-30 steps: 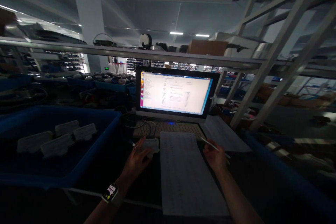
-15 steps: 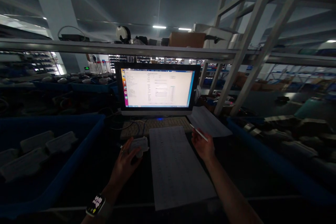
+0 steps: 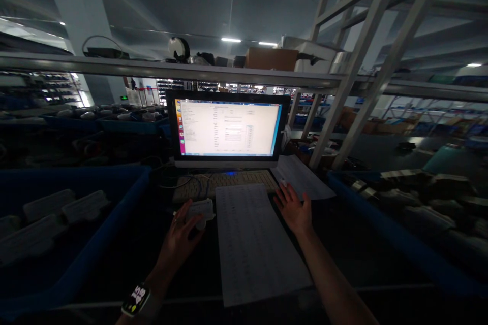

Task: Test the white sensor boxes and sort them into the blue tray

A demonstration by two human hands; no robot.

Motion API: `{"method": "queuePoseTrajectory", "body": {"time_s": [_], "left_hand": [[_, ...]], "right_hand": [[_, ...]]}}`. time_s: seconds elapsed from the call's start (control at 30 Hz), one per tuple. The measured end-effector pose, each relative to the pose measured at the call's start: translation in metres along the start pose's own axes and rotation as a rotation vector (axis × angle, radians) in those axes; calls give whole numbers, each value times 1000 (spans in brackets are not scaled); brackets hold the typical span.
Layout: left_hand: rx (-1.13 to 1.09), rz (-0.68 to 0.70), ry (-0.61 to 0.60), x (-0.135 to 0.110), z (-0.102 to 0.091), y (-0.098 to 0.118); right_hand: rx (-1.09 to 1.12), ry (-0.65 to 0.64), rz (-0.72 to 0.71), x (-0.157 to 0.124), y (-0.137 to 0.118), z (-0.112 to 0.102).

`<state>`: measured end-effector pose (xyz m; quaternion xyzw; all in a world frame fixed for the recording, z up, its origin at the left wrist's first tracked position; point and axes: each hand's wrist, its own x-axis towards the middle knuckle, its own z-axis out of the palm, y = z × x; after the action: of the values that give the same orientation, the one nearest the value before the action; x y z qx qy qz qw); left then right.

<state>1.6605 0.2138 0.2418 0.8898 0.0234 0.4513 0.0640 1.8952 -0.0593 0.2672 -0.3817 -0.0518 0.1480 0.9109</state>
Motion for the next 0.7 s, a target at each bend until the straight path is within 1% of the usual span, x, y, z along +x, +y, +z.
{"method": "queuePoseTrajectory", "body": {"time_s": [0.1, 0.3, 0.4, 0.47, 0.5, 0.57, 0.7], "left_hand": [[-13, -6, 9, 1, 0, 0], [-23, -42, 16, -2, 1, 3], [-36, -74, 22, -4, -1, 8], [-40, -97, -4, -4, -2, 11], [-37, -107, -12, -3, -2, 12], [-30, -126, -23, -3, -2, 13], [-54, -123, -13, -4, -1, 13]], "right_hand": [[-2, -25, -3, -3, -1, 6], [-38, 45, -15, -7, -2, 10], [-63, 9, -14, -6, -1, 6], [-82, -42, -21, -3, 0, 3], [-94, -45, -23, -2, 0, 2], [-121, -12, -6, 0, 0, 3], [-176, 128, 67, -1, -1, 7]]}}
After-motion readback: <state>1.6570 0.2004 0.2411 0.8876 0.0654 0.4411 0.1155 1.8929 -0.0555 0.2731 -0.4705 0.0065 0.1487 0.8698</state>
